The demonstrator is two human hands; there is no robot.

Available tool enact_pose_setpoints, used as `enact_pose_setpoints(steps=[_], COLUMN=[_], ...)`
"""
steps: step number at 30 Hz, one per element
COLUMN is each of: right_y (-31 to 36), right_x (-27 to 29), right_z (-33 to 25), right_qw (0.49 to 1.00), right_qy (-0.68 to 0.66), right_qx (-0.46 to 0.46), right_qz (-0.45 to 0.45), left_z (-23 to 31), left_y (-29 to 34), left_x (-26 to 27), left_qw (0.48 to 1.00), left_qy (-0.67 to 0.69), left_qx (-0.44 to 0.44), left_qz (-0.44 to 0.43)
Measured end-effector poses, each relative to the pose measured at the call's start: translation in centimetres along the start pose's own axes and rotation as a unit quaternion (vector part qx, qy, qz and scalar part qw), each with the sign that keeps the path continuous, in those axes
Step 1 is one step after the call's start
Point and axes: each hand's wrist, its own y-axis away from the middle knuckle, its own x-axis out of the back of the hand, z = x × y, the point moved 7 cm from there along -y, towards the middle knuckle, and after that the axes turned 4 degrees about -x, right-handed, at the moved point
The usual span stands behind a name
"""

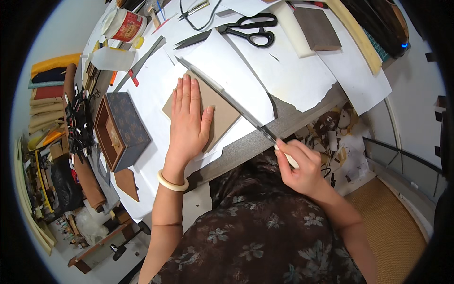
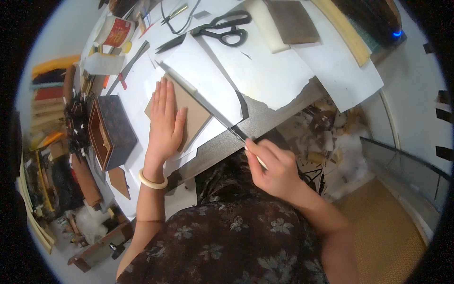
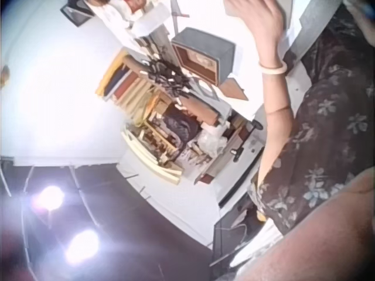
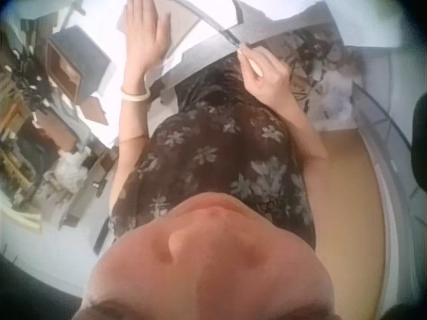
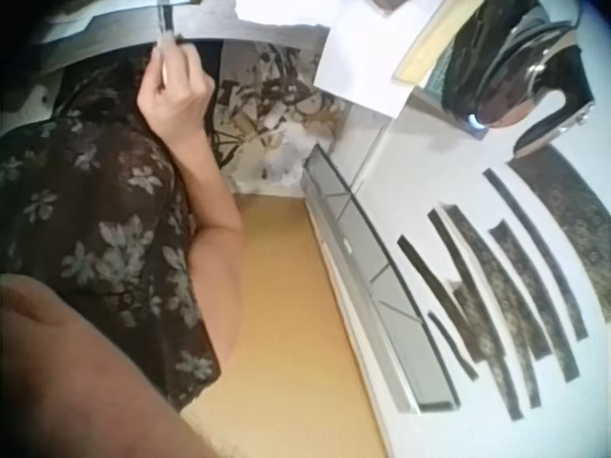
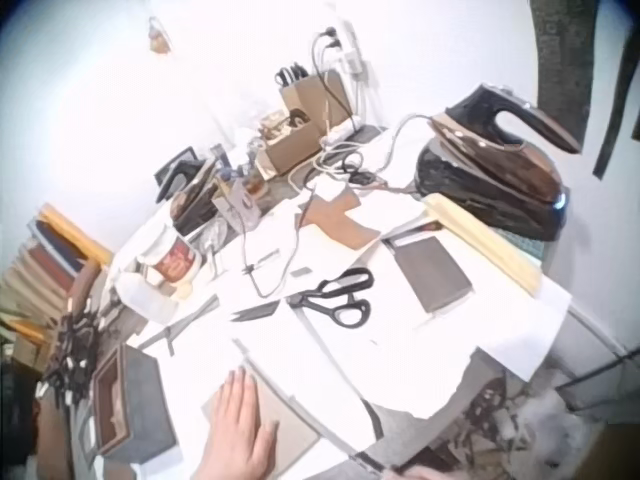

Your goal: The person uses a metal ruler and a craft knife to trim a piece of brown cardboard on a white work surface. They then use an iron to press a piece of brown fabric, place the cardboard on the fabric to check alignment, and cut the fabric with scissors. The person folds the fabric around the cardboard to form a cover.

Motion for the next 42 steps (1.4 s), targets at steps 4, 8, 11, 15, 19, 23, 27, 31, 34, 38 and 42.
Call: enact_pose_setpoints(steps=[4,8,11,15,19,23,27,31,34,38,42], right_y=[0.6,-0.4,1.7,-1.0,2.4,-0.3,2.0,-0.1,1.1,1.3,1.2], right_x=[0.5,-0.6,0.9,-0.7,0.9,-0.6,0.3,-0.5,-0.4,-0.4,-0.6], right_z=[-0.4,-0.5,-0.7,-1.1,-0.9,-1.6,-1.2,-1.8,-1.1,-1.5,-1.5], right_qw=[1.000,1.000,1.000,0.999,1.000,0.999,0.999,0.998,0.999,0.999,0.998], right_qy=[0.013,0.001,0.022,0.023,0.022,0.026,0.046,0.054,0.047,0.049,0.065], right_qx=[0.006,0.014,0.007,0.039,-0.013,0.023,0.008,0.017,0.011,0.009,0.011], right_qz=[0.002,0.013,0.010,-0.004,-0.003,-0.011,0.004,-0.030,-0.013,-0.009,-0.020], left_z=[0.2,-0.1,-0.2,-0.1,0.0,-0.2,-0.3,-0.3,-0.5,-0.5,-0.4], left_y=[-0.2,0.1,-0.3,0.1,0.0,0.2,0.2,0.3,0.4,0.0,0.5], left_x=[0.0,-0.2,0.3,0.1,0.1,0.0,0.0,-0.2,-0.1,0.2,-0.1], left_qw=[1.000,1.000,1.000,1.000,1.000,1.000,1.000,0.999,0.999,0.999,0.999], left_qy=[0.012,-0.004,0.001,-0.002,-0.005,-0.008,-0.007,-0.008,-0.011,-0.005,-0.014], left_qx=[-0.016,-0.010,-0.009,-0.011,-0.008,-0.005,-0.009,-0.011,-0.011,-0.012,-0.002], left_qz=[0.008,0.010,0.019,0.023,0.021,0.018,0.026,0.034,0.035,0.038,0.033])
